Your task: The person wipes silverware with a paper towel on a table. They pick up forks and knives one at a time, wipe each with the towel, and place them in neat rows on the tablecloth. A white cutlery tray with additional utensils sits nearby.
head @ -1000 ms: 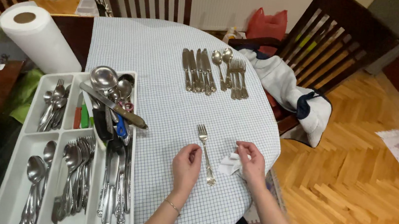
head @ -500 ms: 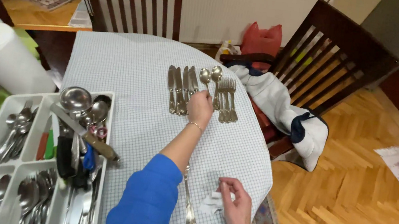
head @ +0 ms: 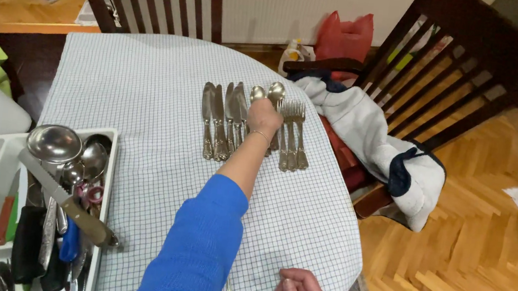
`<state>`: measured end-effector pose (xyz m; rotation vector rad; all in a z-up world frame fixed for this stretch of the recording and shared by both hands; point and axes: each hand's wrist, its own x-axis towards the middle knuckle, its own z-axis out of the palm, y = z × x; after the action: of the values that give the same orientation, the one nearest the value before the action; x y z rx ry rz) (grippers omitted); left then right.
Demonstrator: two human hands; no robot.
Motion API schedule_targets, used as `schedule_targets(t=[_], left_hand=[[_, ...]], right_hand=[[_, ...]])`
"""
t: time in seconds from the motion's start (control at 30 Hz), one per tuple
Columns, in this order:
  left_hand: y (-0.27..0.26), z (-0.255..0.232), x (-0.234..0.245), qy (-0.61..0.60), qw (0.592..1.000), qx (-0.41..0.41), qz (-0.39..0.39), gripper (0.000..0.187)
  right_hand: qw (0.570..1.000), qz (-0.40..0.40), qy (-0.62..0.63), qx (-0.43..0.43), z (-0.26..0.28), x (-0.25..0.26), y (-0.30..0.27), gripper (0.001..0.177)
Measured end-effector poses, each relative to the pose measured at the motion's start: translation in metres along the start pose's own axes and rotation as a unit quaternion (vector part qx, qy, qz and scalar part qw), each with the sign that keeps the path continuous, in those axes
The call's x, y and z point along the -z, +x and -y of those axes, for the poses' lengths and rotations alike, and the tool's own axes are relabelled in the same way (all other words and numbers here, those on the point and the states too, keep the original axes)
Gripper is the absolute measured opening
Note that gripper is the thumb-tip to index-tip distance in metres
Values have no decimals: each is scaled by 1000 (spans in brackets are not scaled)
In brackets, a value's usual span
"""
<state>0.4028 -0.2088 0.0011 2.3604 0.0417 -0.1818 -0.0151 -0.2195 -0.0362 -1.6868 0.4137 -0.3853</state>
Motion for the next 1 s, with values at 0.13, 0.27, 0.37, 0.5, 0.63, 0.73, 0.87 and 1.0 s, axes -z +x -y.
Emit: schedule_targets(t=[0.13,0.27,0.37,0.5,0.63,0.73,0.87,1.0], left_hand=[[27,22,-3,-26,999,-20,-27,21],[-11,10,42,-257,958,125,30,27],[-6,20,47,-281,946,154,44,27],[13,30,31,-191,970,143,37,35],[-23,7,44,-283,944,164,43,18],[-20,8,37,-152,979,131,39,24],[-5,15,25,-151,984,90,17,11],[-1,15,35,-138,989,44,12,7]], right_hand=[[998,5,40,-48,10,0,-2,19],[998,5,-7,-66,12,2,-3,21],[999,5,-3,-52,13,0,-3,22],[998,-3,8,-59,15,-1,-5,22],[998,-3,-2,-69,14,-1,-5,23],[999,6,-7,-30,10,0,-3,22],[998,4,-27,-57,15,1,-3,24],[998,7,-18,-58,18,0,-4,23]])
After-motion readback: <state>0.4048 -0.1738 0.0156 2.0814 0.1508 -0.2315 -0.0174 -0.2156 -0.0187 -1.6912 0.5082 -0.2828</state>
